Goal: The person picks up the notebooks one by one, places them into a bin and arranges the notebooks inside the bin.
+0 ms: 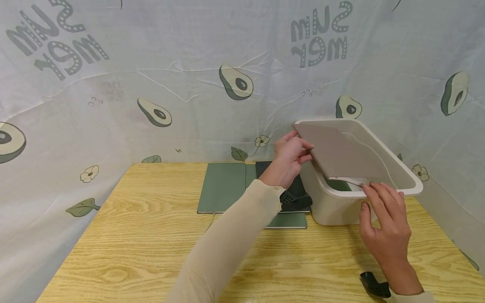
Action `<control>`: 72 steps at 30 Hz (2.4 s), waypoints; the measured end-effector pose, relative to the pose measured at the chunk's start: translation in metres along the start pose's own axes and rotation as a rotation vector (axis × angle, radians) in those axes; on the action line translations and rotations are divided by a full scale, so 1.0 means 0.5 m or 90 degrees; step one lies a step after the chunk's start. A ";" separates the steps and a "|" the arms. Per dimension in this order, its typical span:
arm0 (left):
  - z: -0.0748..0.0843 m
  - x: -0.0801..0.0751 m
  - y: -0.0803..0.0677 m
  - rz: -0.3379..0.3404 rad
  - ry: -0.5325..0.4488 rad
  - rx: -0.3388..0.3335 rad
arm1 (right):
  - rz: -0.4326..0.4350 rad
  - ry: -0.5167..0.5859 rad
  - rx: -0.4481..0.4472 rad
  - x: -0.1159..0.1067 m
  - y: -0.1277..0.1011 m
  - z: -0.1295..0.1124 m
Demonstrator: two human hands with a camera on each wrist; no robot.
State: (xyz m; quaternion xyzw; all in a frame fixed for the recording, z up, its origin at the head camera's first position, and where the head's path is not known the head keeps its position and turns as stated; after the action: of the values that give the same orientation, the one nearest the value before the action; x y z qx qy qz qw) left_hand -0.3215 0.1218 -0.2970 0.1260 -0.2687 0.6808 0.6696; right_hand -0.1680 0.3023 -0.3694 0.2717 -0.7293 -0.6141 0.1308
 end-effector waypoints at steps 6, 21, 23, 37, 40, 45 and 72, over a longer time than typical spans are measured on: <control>-0.011 0.018 0.002 0.000 -0.017 -0.005 | 0.014 0.008 -0.012 0.001 -0.007 0.013; -0.026 0.039 0.006 0.006 -0.013 0.003 | 0.000 0.001 -0.006 0.000 -0.006 0.013; -0.029 0.041 0.007 0.008 -0.020 0.003 | 0.001 0.002 -0.008 0.000 -0.006 0.012; -0.039 0.050 0.006 0.040 0.011 0.018 | -0.016 -0.007 -0.007 0.006 -0.004 0.003; -0.039 0.051 0.006 0.051 0.028 0.027 | -0.014 -0.008 -0.006 0.005 -0.005 0.003; -0.037 0.056 0.003 0.079 0.084 0.035 | -0.018 -0.019 -0.005 0.003 -0.008 0.007; -0.030 0.106 -0.026 -0.040 0.210 0.024 | -0.016 -0.025 -0.009 -0.003 -0.007 0.010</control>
State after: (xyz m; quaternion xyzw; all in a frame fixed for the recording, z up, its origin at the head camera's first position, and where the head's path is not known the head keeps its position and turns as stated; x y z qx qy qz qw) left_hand -0.3099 0.1742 -0.2785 0.0335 -0.1382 0.6757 0.7233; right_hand -0.1686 0.3069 -0.3736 0.2680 -0.7239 -0.6260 0.1108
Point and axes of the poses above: each hand's wrist, its own y-axis towards the middle knuckle, its own x-axis out of the palm, z = x × y, the point moved 4 cm from there along y, towards the middle knuckle, and after that the axes turned 2 degrees about x, right-handed, at the moved point
